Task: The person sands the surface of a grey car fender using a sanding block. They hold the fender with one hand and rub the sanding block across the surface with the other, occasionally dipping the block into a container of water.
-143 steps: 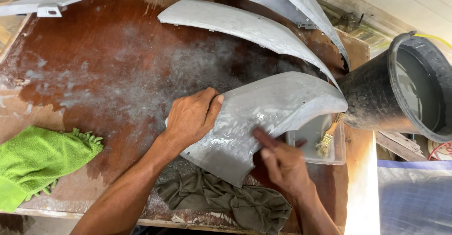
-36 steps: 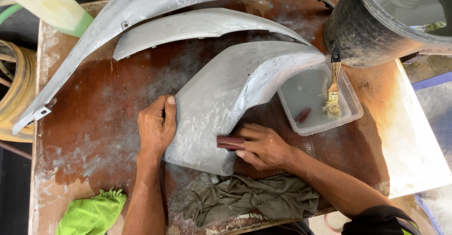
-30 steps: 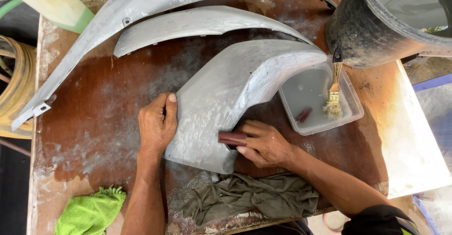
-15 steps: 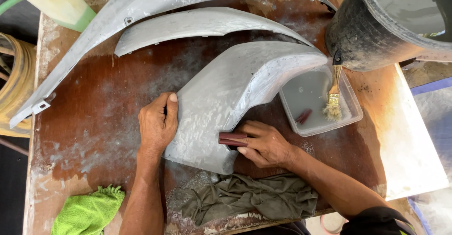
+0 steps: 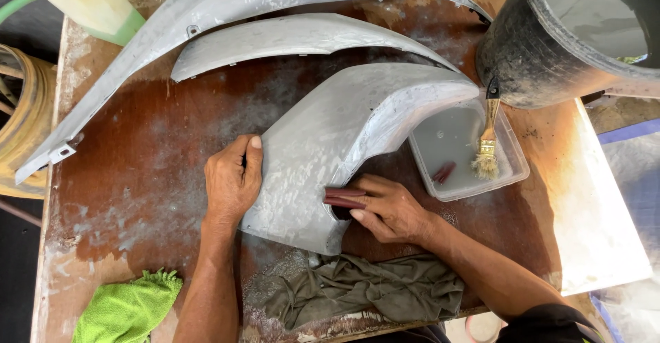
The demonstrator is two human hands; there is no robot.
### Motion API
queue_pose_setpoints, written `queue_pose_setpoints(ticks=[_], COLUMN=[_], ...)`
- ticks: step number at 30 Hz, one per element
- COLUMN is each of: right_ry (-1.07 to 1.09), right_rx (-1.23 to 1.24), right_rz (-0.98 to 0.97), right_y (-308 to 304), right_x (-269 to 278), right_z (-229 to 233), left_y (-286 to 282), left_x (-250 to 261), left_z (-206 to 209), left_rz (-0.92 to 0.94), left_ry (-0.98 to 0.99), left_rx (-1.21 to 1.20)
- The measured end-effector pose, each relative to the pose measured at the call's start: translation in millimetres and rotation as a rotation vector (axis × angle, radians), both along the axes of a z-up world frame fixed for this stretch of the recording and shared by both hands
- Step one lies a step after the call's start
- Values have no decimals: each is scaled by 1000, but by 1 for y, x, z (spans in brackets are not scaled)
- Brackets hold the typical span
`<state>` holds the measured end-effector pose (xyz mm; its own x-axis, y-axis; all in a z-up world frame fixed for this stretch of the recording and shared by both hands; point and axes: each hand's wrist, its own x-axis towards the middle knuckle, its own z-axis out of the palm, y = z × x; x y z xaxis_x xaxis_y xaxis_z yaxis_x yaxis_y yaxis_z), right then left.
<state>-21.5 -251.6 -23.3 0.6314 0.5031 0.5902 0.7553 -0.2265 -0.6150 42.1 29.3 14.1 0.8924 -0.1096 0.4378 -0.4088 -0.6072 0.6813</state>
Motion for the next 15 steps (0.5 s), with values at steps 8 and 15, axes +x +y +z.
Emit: queue_pose_setpoints(ticks=[8,15], right_ry=[35,58], right_rx=[39,58], right_rz=[52,37], right_y=[7,9], right_x=[-7,-9], right_z=[-7,7], left_y=[0,-27], left_x=[1,-8], left_z=[-3,22], left_rz=[24,-75], left_ry=[-50,-249], left_rx=[63,184])
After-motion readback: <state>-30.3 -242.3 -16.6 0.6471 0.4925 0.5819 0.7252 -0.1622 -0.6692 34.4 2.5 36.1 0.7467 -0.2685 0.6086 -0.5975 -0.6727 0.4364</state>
